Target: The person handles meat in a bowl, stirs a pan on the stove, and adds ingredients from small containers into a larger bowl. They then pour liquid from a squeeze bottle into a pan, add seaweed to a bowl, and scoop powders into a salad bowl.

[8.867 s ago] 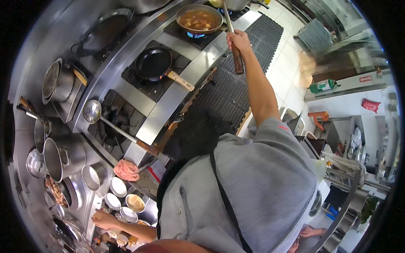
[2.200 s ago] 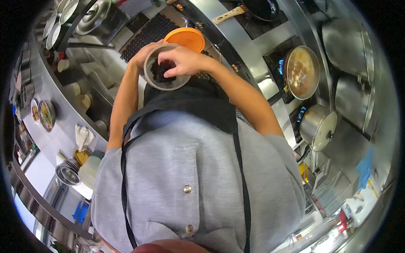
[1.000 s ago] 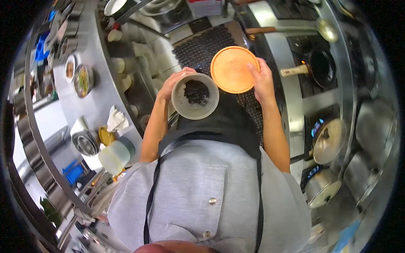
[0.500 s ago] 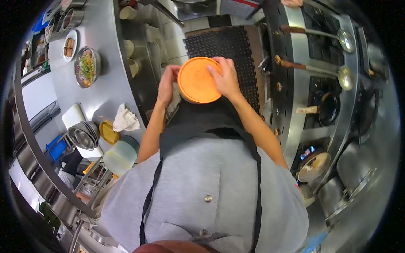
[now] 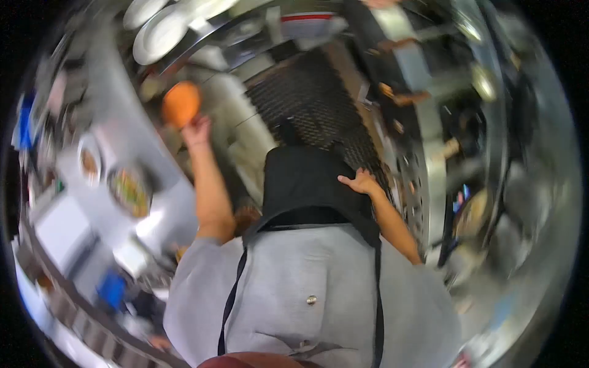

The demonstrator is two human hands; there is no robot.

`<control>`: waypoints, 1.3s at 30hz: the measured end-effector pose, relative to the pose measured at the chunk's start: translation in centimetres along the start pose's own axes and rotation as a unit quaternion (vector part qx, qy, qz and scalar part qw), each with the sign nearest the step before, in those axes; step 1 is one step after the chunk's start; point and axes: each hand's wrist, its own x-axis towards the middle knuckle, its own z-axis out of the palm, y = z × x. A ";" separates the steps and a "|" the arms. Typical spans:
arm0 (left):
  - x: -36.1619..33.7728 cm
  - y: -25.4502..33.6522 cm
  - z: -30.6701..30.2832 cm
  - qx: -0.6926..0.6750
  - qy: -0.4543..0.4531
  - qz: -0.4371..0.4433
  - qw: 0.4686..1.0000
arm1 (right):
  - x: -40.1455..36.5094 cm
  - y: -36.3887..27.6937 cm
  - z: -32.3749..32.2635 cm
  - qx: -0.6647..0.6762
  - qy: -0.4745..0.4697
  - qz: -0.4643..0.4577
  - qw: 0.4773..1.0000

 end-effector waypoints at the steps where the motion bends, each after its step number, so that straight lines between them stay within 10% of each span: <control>1: 3.2 1.1 -2.1 -0.030 0.010 -0.003 0.999 | -1.9 1.5 0.3 0.040 0.013 0.053 0.998; 3: 4.3 1.2 1.5 0.063 0.203 0.116 0.970 | -7.1 3.2 -0.1 0.394 -0.167 0.187 0.884; 4: 11.7 4.3 -7.3 -0.003 0.039 0.041 0.998 | -7.8 4.4 0.4 0.436 -0.142 0.215 0.862; 6: 14.4 6.3 -6.8 -0.086 -0.012 0.009 0.996 | -7.1 5.5 1.7 0.336 -0.098 0.124 0.929; 12: 15.8 8.1 -3.2 -0.230 0.291 0.188 0.909 | -5.9 4.2 2.8 0.176 0.044 0.081 0.980; 14: 13.5 7.0 -2.6 -0.087 0.295 0.178 0.935 | -6.8 3.0 1.6 0.182 0.046 0.103 0.977; 16: 9.2 3.8 -2.0 0.145 0.058 -0.019 0.988 | -6.7 1.2 0.3 0.071 0.256 0.066 0.962; 19: -4.6 -4.2 4.6 0.467 -0.040 0.015 0.883 | -2.1 -1.1 -3.4 0.089 0.238 -0.159 0.954; 24: -16.8 -2.4 14.2 0.212 0.029 0.198 0.956 | 3.6 -8.0 -7.1 0.196 0.263 -0.355 0.876; 30: -19.7 6.7 11.9 -0.166 0.238 0.334 0.897 | 1.0 -15.8 -11.3 0.032 0.144 -0.394 0.907; 38: -20.7 10.1 7.1 0.026 0.290 0.401 0.869 | -0.9 -21.8 -17.3 0.035 0.153 -0.478 0.864; 39: -21.3 10.5 5.2 -0.011 0.187 0.422 0.887 | -0.4 -22.3 -18.8 0.074 0.159 -0.477 0.861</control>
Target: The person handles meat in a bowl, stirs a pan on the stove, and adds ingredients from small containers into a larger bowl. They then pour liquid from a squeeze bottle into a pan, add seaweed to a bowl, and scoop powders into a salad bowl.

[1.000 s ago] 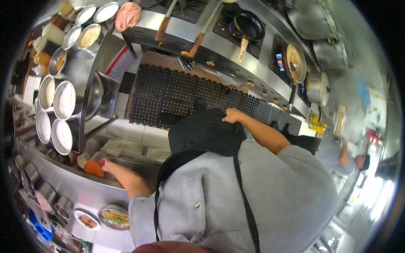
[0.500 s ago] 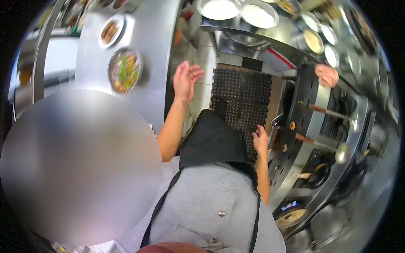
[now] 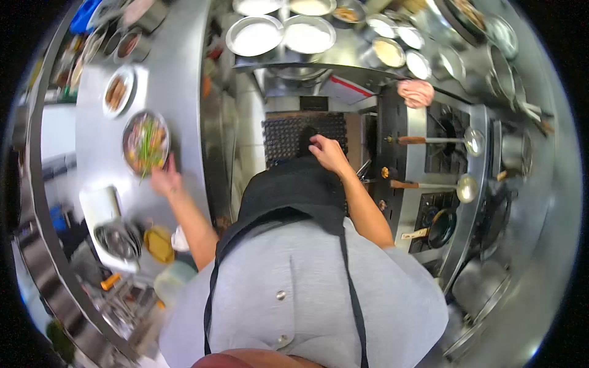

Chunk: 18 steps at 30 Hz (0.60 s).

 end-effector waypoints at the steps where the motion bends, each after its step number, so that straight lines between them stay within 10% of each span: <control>1: -1.0 0.4 0.4 0.088 0.004 0.065 0.994 | 1.3 0.1 -0.9 0.031 0.021 -0.002 0.999; 5: -5.0 1.3 3.2 0.254 0.069 0.055 0.963 | 9.1 1.0 -7.1 0.213 0.185 0.069 0.957; 13: -11.1 -2.7 11.3 0.318 0.015 -0.041 0.947 | 25.0 -2.5 -14.2 -0.142 0.357 -0.184 0.905; 18: -12.4 -6.3 17.0 0.360 -0.034 -0.065 0.930 | 26.6 4.4 -24.1 0.093 0.545 0.042 0.832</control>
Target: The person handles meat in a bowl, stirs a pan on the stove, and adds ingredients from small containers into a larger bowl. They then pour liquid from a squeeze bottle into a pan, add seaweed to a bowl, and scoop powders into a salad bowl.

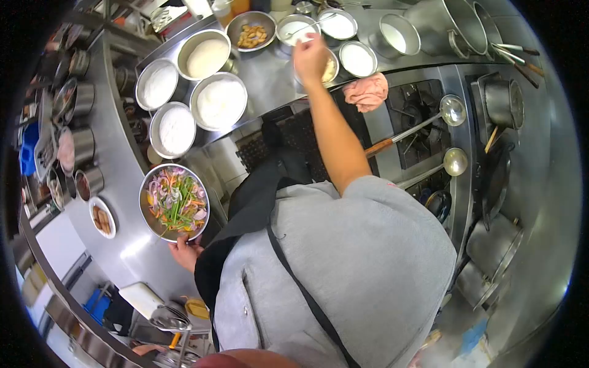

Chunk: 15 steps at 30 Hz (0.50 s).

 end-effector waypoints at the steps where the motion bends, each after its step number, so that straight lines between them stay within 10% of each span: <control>1: 0.4 0.2 1.4 0.009 -0.011 0.015 1.000 | 3.0 2.0 -0.6 -0.067 0.035 0.015 0.997; 3: 0.3 1.4 4.6 0.011 -0.032 0.018 0.999 | 8.3 7.4 0.2 -0.114 0.058 0.023 0.991; 9: 2.1 3.5 11.4 0.045 -0.172 0.019 0.984 | 13.0 7.3 2.0 0.322 -0.046 0.378 0.867; 15: 2.7 5.1 17.8 0.089 -0.239 0.019 0.967 | 9.9 2.0 -1.8 0.086 -0.151 -0.028 0.984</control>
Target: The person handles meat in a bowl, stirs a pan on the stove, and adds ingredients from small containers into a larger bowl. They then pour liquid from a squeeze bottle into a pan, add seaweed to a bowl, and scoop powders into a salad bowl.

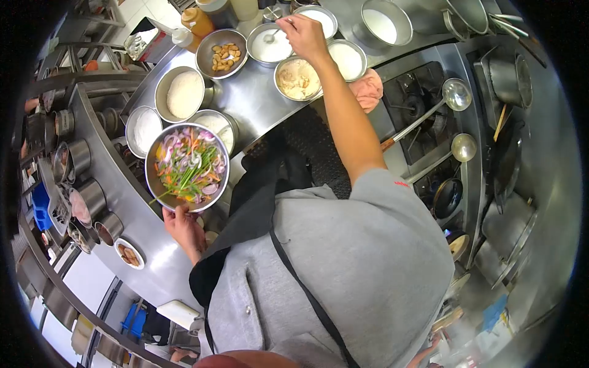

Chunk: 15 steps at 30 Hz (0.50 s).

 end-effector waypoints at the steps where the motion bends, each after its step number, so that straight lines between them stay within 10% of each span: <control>1: 1.1 -0.5 -0.2 0.031 -0.022 0.007 0.999 | -0.5 0.6 -0.2 -0.035 0.020 -0.070 0.997; 15: 6.0 -0.1 9.3 0.035 -0.179 -0.038 0.983 | -4.7 4.2 -0.2 0.337 0.169 0.247 0.892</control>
